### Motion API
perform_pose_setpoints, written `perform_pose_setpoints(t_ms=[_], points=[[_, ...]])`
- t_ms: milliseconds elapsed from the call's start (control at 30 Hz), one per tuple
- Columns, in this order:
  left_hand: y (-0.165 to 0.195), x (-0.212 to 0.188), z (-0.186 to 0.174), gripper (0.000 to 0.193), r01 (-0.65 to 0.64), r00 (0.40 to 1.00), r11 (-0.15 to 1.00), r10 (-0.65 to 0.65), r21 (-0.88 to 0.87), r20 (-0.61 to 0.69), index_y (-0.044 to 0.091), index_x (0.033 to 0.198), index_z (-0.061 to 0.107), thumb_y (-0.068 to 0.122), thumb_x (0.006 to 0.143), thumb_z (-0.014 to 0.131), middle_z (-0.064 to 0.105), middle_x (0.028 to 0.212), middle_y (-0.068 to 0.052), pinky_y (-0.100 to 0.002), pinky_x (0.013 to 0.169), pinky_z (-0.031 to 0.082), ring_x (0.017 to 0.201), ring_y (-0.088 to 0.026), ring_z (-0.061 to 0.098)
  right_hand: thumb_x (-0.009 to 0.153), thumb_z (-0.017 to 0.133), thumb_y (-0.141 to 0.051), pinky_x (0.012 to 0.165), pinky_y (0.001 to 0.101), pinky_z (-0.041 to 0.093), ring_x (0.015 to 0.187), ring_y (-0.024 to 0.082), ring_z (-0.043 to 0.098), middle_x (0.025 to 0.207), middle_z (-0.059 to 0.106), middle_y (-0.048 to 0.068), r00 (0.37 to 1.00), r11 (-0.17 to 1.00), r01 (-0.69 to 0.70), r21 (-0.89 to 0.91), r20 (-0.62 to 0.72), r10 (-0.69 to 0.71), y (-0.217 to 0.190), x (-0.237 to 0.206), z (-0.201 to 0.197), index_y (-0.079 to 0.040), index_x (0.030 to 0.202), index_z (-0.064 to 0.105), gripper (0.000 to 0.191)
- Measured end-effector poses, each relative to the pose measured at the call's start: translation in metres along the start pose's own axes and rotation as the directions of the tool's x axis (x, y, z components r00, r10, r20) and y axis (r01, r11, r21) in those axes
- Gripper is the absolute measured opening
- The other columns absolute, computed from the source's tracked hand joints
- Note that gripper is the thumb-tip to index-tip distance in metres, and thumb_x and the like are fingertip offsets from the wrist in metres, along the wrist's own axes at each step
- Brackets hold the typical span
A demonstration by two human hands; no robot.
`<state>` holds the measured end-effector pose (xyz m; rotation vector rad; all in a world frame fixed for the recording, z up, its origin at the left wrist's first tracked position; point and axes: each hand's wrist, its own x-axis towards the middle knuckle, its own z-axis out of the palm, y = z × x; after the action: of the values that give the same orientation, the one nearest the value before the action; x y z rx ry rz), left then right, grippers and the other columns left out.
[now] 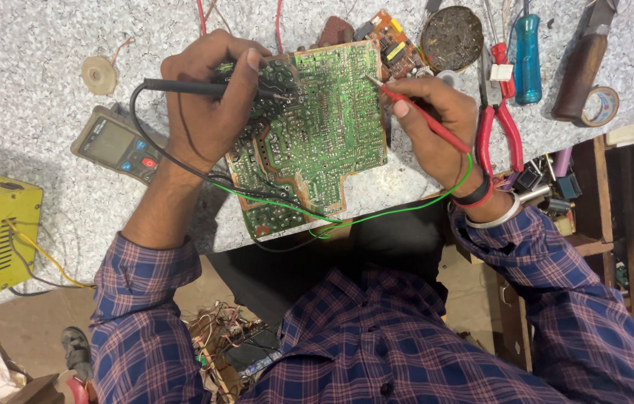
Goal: The person holds a green circuit board on a workbench and probes its components with the red and black leads of a digital multimeter, repositioning the probe tips across different points on the board to take measurements while steadying the board with the other hand.
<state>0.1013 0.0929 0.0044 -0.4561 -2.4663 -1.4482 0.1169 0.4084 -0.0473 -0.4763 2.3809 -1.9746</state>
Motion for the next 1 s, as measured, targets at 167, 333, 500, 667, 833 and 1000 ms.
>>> perform_pose_setpoints(t_ms=[167, 333, 500, 667, 833, 1000], points=[[-0.0005, -0.0001, 0.0003, 0.021, -0.004, 1.0, 1.0, 0.004, -0.001, -0.005, 0.0, 0.104, 0.074, 0.017, 0.112, 0.063, 0.074, 0.093, -0.008, -0.03, 0.075, 0.052, 0.083, -0.014, 0.07, 0.111, 0.068, -0.014, 0.085, 0.0245, 0.053, 0.098, 0.01, 0.067, 0.11, 0.074, 0.009, 0.996, 0.996, 0.09, -0.025, 0.017, -0.09, 0.0015, 0.0018, 0.0003, 0.001, 0.125, 0.069, 0.021], [-0.0006, 0.0005, 0.0002, 0.021, -0.014, 1.0, 1.0, 0.014, -0.015, 0.0, 0.0, 0.104, 0.074, 0.015, 0.112, 0.063, 0.074, 0.094, -0.008, -0.029, 0.073, 0.051, 0.082, -0.013, 0.069, 0.109, 0.069, -0.013, 0.076, 0.0237, 0.048, 0.085, 0.009, 0.06, 0.101, 0.071, 0.008, 0.997, 0.993, 0.077, -0.094, 0.007, -0.076, -0.0008, 0.0024, 0.0017, 0.001, 0.124, 0.071, 0.021], [0.0005, 0.0001, 0.0002, 0.021, -0.007, 1.0, 0.999, 0.007, -0.031, 0.003, -0.001, 0.105, 0.073, 0.016, 0.113, 0.062, 0.074, 0.092, -0.007, -0.028, 0.072, 0.051, 0.08, -0.013, 0.07, 0.11, 0.068, -0.012, 0.08, 0.0245, 0.051, 0.091, 0.01, 0.064, 0.106, 0.073, 0.008, 0.994, 0.991, 0.107, -0.082, 0.038, -0.105, -0.0034, 0.0023, 0.001, 0.0, 0.125, 0.071, 0.019], [0.0004, -0.0006, -0.0017, 0.021, 0.007, 1.0, 1.0, -0.006, -0.025, 0.007, 0.0, 0.105, 0.073, 0.017, 0.113, 0.062, 0.074, 0.093, -0.007, -0.028, 0.071, 0.051, 0.08, -0.013, 0.07, 0.113, 0.065, -0.01, 0.095, 0.0267, 0.056, 0.106, 0.012, 0.069, 0.116, 0.073, 0.009, 1.0, 0.995, 0.012, 0.096, -0.028, -0.01, -0.0053, 0.0011, 0.002, 0.001, 0.129, 0.066, 0.02], [0.0, 0.0003, -0.0018, 0.022, -0.015, 1.0, 1.0, 0.015, -0.001, 0.01, 0.001, 0.106, 0.074, 0.017, 0.114, 0.062, 0.074, 0.094, -0.007, -0.029, 0.071, 0.05, 0.08, -0.013, 0.069, 0.111, 0.063, -0.007, 0.093, 0.0271, 0.056, 0.103, 0.012, 0.069, 0.113, 0.073, 0.009, 0.999, 0.999, -0.002, 0.035, -0.033, 0.003, -0.0069, -0.0009, -0.0009, 0.002, 0.126, 0.066, 0.017], [0.0009, 0.0005, -0.0014, 0.022, -0.003, 1.0, 1.0, 0.003, 0.002, 0.01, 0.001, 0.105, 0.074, 0.018, 0.113, 0.063, 0.073, 0.092, -0.007, -0.029, 0.07, 0.049, 0.078, -0.013, 0.068, 0.11, 0.062, -0.009, 0.08, 0.0244, 0.053, 0.095, 0.01, 0.066, 0.106, 0.071, 0.007, 0.995, 0.997, -0.059, 0.045, -0.078, 0.062, -0.0042, -0.0011, -0.0005, 0.001, 0.123, 0.066, 0.016]])
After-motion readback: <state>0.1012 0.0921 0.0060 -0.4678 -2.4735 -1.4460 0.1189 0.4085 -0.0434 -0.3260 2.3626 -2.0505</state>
